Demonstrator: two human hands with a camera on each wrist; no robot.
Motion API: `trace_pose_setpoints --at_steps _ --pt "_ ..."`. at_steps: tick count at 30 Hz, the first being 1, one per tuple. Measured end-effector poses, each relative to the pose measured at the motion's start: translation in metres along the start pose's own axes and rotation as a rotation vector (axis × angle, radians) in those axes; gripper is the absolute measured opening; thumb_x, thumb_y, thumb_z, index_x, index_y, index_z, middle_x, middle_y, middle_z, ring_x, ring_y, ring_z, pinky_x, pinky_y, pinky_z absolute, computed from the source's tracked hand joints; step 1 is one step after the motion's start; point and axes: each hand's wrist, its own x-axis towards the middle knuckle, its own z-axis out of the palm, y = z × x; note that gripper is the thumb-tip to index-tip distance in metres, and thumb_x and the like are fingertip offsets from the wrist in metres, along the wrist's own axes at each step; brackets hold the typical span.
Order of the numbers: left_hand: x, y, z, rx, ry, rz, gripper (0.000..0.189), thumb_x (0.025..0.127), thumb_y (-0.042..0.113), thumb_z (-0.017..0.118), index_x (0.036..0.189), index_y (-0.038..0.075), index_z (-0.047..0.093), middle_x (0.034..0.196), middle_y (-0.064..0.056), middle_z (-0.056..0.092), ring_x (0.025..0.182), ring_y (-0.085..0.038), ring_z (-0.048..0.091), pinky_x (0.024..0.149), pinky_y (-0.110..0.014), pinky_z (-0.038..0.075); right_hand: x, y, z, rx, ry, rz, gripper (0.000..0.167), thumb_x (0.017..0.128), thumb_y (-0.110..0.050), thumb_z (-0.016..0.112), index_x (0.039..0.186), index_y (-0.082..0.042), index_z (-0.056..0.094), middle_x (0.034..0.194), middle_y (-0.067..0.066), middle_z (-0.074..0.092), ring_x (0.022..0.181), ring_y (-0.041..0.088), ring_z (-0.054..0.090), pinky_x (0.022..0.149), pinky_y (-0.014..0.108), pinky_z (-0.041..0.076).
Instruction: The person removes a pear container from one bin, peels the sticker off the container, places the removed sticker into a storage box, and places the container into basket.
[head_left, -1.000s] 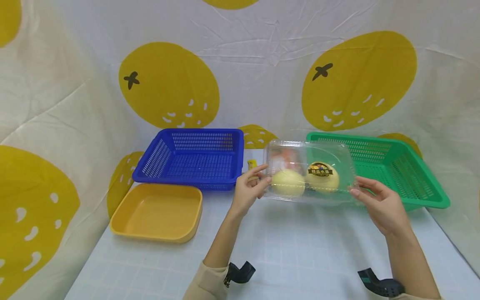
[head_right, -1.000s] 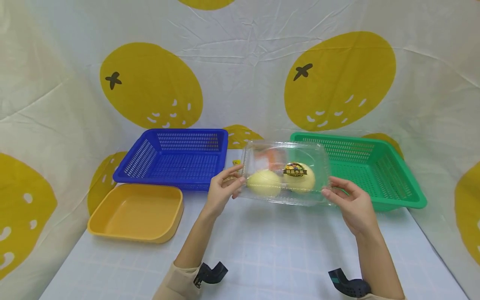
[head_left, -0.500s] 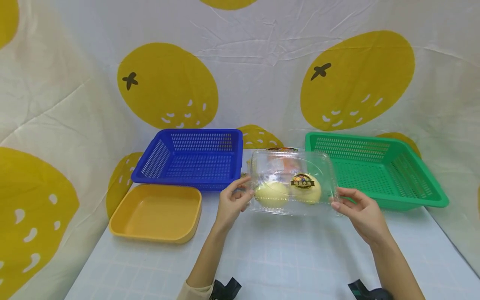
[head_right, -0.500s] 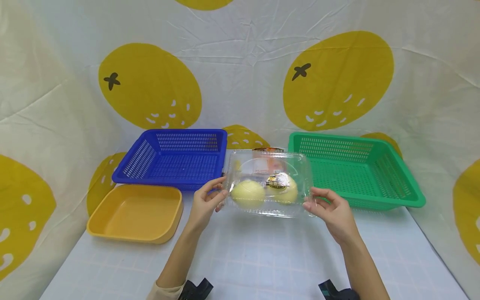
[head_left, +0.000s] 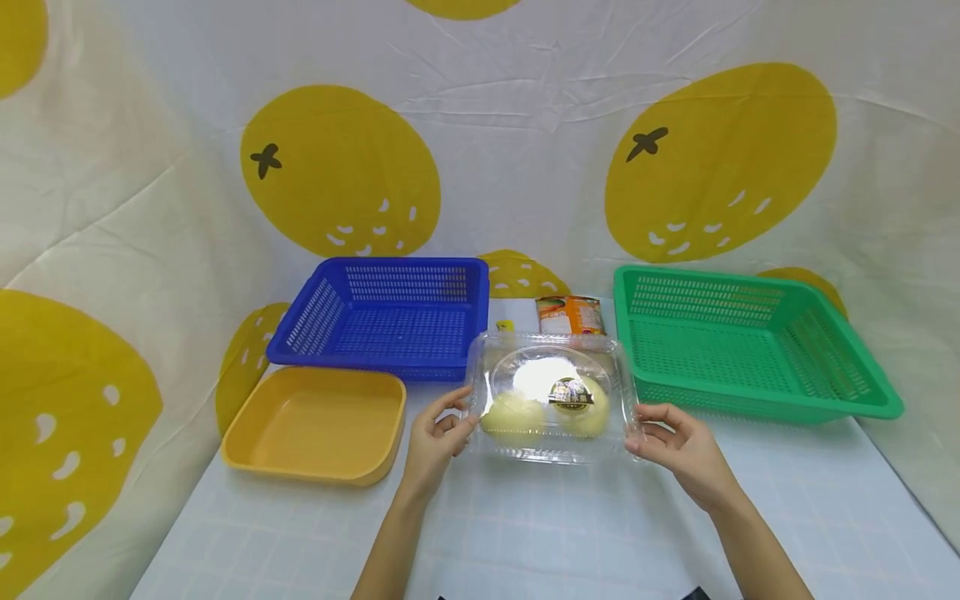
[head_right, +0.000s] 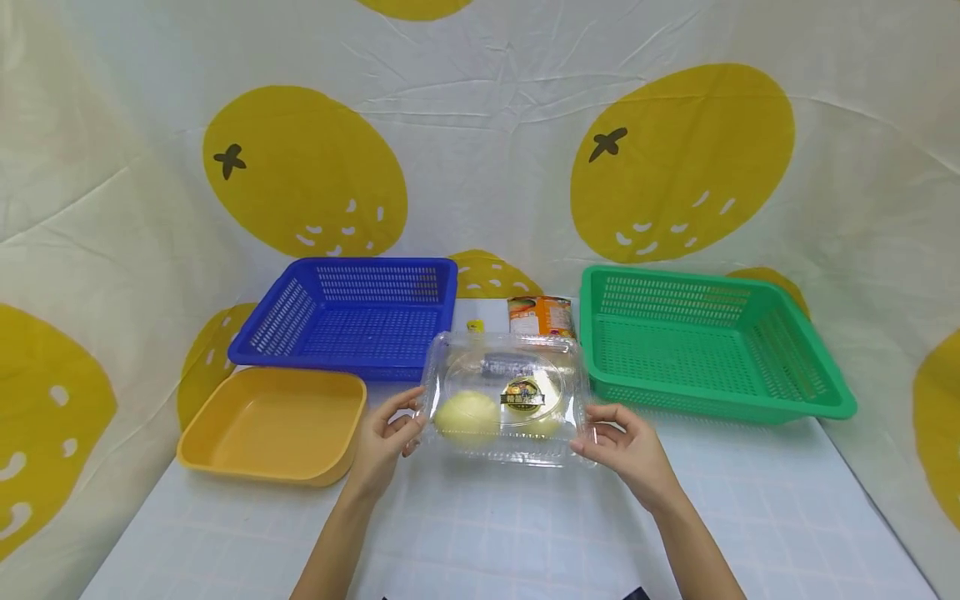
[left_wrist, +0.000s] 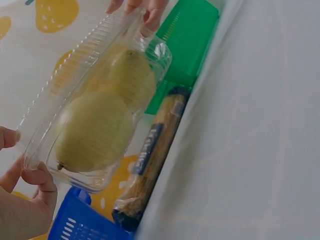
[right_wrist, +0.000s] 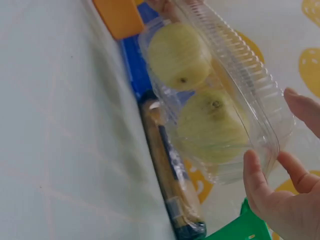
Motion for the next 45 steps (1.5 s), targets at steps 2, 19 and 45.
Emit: trace_pose_setpoints --at_steps 2,19,45 --pt "-0.002 -0.004 -0.003 0.003 -0.002 -0.003 0.041 0.083 -0.007 0.061 0.123 -0.004 0.057 0.101 -0.013 0.045 0.055 -0.004 0.04 0.048 -0.015 0.031 -0.001 0.006 0.001 0.011 -0.007 0.009 0.034 0.082 0.016 0.059 0.113 0.001 0.056 0.115 0.001 0.053 0.096 0.009 0.062 0.075 0.023 0.054" --pt "-0.023 -0.019 -0.016 0.028 -0.004 -0.002 0.041 0.081 -0.008 0.062 0.122 -0.006 0.057 0.106 -0.015 0.046 0.059 -0.002 0.044 0.048 -0.014 0.034 -0.015 0.024 0.011 -0.03 0.012 0.13 0.028 0.081 0.01 0.064 0.107 0.002 0.057 0.112 -0.001 0.056 0.095 0.011 0.064 0.077 0.028 0.055" --pt "-0.034 -0.037 -0.013 0.043 -0.015 -0.062 0.04 0.082 -0.004 0.064 0.122 -0.003 0.058 0.102 -0.016 0.048 0.055 -0.003 0.044 0.048 -0.016 0.036 -0.028 0.029 0.003 -0.105 -0.005 0.19 0.028 0.081 0.005 0.066 0.107 0.006 0.056 0.107 0.0 0.057 0.093 0.009 0.064 0.075 0.026 0.054"
